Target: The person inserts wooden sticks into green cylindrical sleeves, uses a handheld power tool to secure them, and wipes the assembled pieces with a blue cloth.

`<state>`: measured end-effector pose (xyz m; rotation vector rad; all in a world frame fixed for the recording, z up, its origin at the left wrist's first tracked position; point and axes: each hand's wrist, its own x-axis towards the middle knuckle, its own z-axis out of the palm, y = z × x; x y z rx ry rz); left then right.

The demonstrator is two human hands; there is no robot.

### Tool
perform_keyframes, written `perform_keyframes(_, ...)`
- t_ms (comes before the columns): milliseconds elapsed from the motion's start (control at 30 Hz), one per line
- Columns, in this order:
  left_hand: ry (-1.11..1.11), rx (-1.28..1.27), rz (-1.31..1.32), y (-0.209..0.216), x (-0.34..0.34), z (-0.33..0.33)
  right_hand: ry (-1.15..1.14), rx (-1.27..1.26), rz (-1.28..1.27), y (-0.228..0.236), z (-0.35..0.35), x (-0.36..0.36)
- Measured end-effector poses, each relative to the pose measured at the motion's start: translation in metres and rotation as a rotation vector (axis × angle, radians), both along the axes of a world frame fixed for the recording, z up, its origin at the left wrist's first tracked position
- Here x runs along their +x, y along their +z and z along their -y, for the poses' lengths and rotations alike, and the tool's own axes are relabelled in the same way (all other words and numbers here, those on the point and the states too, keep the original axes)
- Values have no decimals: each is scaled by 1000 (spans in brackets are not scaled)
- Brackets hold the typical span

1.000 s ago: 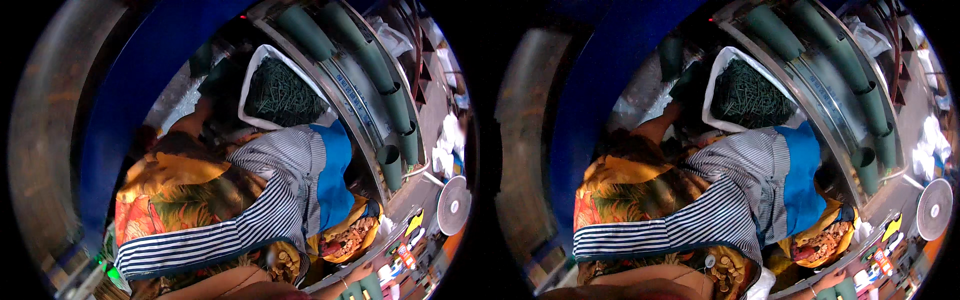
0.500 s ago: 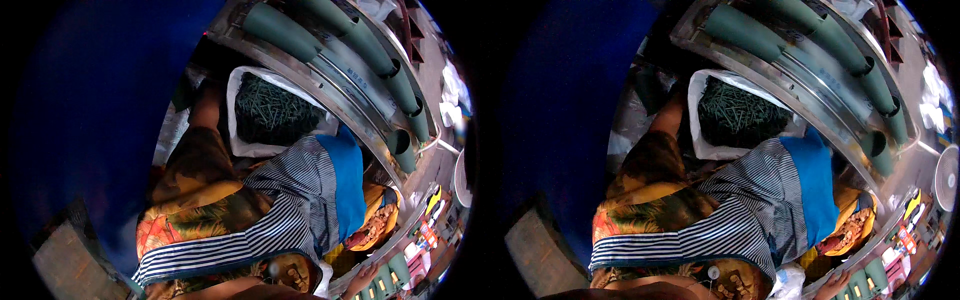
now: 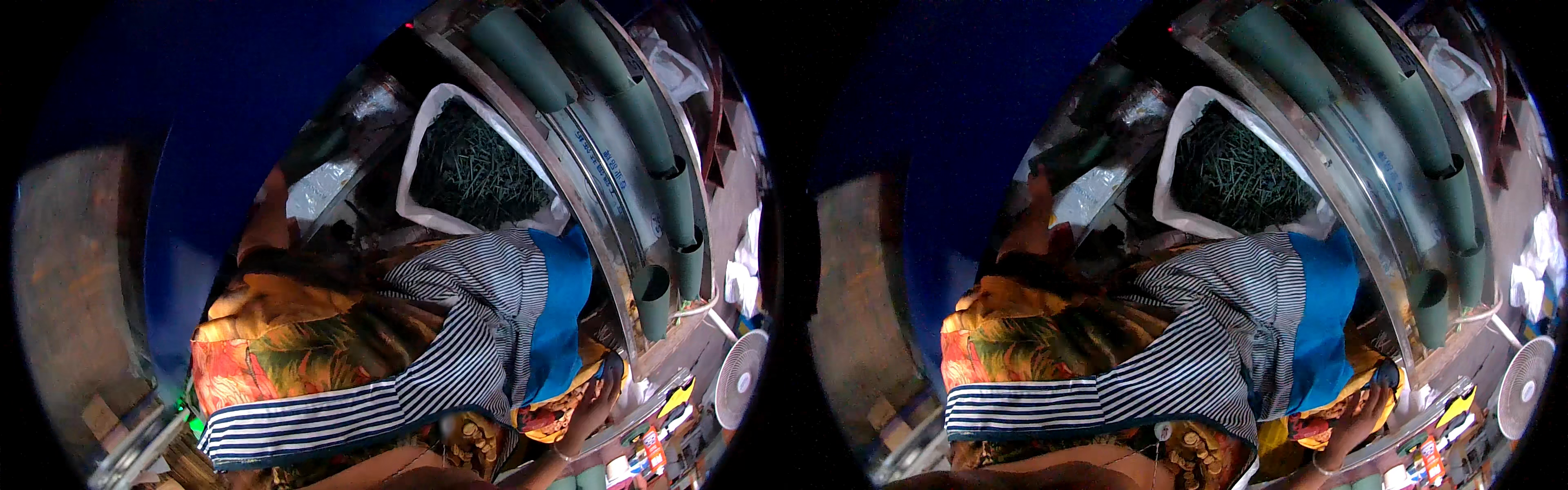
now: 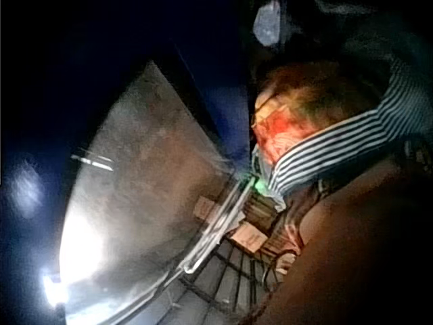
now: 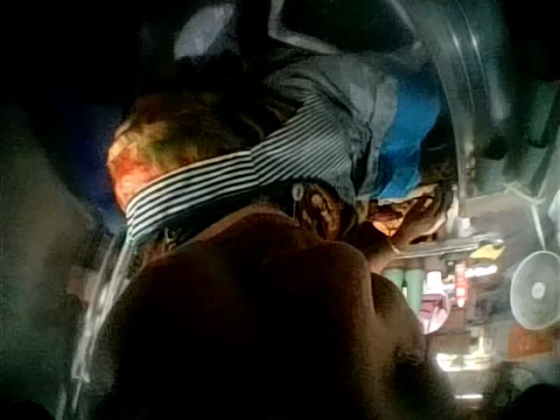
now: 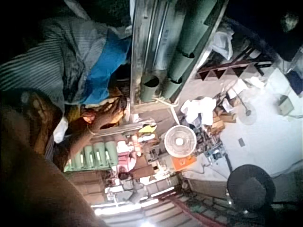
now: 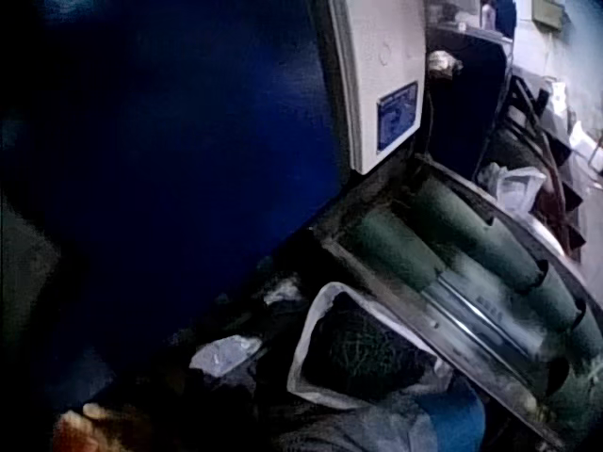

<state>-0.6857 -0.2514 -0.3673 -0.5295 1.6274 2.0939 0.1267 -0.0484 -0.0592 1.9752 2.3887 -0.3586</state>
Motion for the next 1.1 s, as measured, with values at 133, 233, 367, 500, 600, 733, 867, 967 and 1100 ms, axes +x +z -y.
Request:
perform_keyframes(133,-124,165,28,-14,15,-24,294,52,-121,-20,-46,-111)
perform_keyframes(233,-304,111,65,11,65,-96,538,70,-172,-33,-50,-189)
perform_keyframes(367,-587,114,214,66,162,-204,654,214,-454,-37,-44,-263)
perform_keyframes(500,-1002,265,137,87,240,-248,447,319,-415,-36,-38,-276)
perform_keyframes(600,-1564,367,-540,84,264,-268,453,362,-310,-33,-33,-261)
perform_keyframes(733,-1591,70,312,82,284,-291,510,297,-260,-28,-24,-257)
perform_keyframes(867,-1743,195,203,94,293,-295,446,243,-303,-23,-26,-272)
perform_keyframes(967,-1700,120,325,94,301,-296,479,207,-272,-19,-31,-277)
perform_keyframes(1100,-1580,0,489,81,303,-303,532,203,-229,-20,-34,-275)
